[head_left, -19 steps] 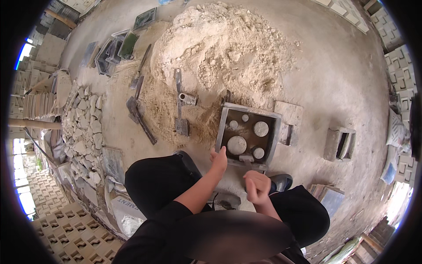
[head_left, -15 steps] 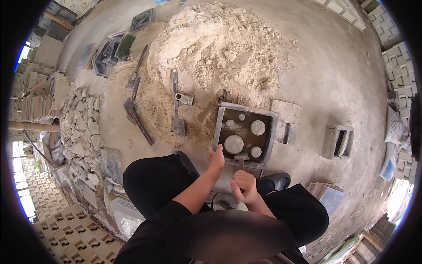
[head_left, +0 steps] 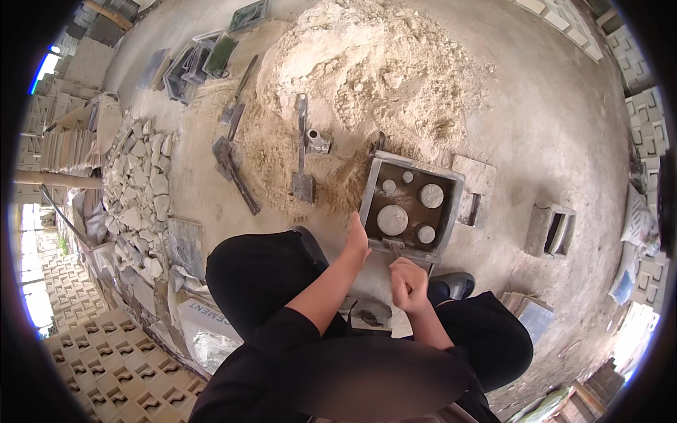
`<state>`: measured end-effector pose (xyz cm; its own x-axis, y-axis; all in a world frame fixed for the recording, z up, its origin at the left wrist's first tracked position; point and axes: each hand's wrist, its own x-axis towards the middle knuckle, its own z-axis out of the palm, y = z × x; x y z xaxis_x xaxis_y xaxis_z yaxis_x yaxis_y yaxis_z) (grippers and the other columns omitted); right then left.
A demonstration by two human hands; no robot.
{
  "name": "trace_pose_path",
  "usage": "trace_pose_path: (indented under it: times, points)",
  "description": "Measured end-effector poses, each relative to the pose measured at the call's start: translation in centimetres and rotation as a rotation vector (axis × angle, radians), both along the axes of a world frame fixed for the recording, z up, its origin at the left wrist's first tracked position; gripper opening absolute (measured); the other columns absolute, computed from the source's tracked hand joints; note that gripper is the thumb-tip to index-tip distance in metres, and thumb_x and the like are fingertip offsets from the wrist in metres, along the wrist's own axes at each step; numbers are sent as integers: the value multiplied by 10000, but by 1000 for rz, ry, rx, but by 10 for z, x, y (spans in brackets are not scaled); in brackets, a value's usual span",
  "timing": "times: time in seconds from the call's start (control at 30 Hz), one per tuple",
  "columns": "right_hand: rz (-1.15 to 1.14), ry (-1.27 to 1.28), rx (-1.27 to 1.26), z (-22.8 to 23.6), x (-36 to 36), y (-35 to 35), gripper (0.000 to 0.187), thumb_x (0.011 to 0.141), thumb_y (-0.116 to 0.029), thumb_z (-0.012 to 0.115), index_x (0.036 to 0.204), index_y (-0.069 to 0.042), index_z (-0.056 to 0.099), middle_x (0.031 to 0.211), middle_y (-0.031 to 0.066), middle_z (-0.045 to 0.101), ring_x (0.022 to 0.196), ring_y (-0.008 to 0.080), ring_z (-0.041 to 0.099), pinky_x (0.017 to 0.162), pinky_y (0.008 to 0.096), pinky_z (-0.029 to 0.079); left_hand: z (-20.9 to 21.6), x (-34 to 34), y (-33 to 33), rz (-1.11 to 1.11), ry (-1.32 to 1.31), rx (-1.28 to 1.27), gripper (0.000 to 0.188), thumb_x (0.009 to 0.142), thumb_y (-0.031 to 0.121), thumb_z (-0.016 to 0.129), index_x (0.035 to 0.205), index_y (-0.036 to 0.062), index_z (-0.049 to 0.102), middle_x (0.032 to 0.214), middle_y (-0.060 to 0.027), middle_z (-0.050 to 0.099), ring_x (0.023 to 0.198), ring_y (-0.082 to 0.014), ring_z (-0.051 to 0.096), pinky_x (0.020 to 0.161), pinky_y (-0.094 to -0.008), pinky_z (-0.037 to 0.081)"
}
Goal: The person packs a fine material into circular molds within a square frame by hand, using a small mallet to tamp the material down and a flat tool to level it.
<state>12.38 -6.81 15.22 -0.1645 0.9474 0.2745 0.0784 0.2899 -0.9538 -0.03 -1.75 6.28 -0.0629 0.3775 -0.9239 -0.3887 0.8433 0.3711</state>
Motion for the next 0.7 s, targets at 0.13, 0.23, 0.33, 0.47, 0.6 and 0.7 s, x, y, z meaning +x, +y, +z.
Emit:
trace_pose_path:
  times: [0.13,0.23,0.33,0.47,0.6,0.7]
  points:
    - [-30,-35,15,9,-2,4,231,694,43,460,497,-17,356,468,81,351,393,239,357,393,326,295,-17,-3,-1,31,34,-36,803,801,652,260,1383,112,143,1420,-103,145,1269,-288,226,976,-456,285]
    - [-17,94,102,31,-17,2,250,690,20,484,486,-16,346,461,81,341,352,243,327,370,339,239,-22,-7,-5,36,-17,13,821,793,662,261,1382,102,141,1422,-108,128,1265,-289,229,971,-451,293]
    - [5,-42,128,1,-13,-1,251,662,9,495,482,-30,324,460,81,322,354,245,309,370,344,210,-11,-1,-4,32,-48,34,840,790,667,261,1381,84,132,1422,-122,122,1271,-295,217,972,-447,292]
    - [23,-64,31,-3,-20,3,223,624,10,500,486,-29,329,459,82,315,378,244,316,387,348,231,-15,-2,-3,67,14,12,853,788,669,269,1380,73,126,1405,-156,169,1276,-300,211,971,-454,288]
    - [7,66,59,15,-32,0,195,635,14,503,504,-18,362,481,89,341,414,247,348,417,319,297,-16,-9,-13,72,-26,25,888,781,678,279,1361,15,165,1402,-174,160,1260,-304,247,965,-442,297]
    - [35,-16,59,-10,-34,7,181,648,38,496,521,-21,381,493,83,350,424,252,350,496,319,372,-16,-1,-4,88,-117,20,857,794,669,245,1349,17,199,1382,-153,218,1226,-289,299,956,-417,307]
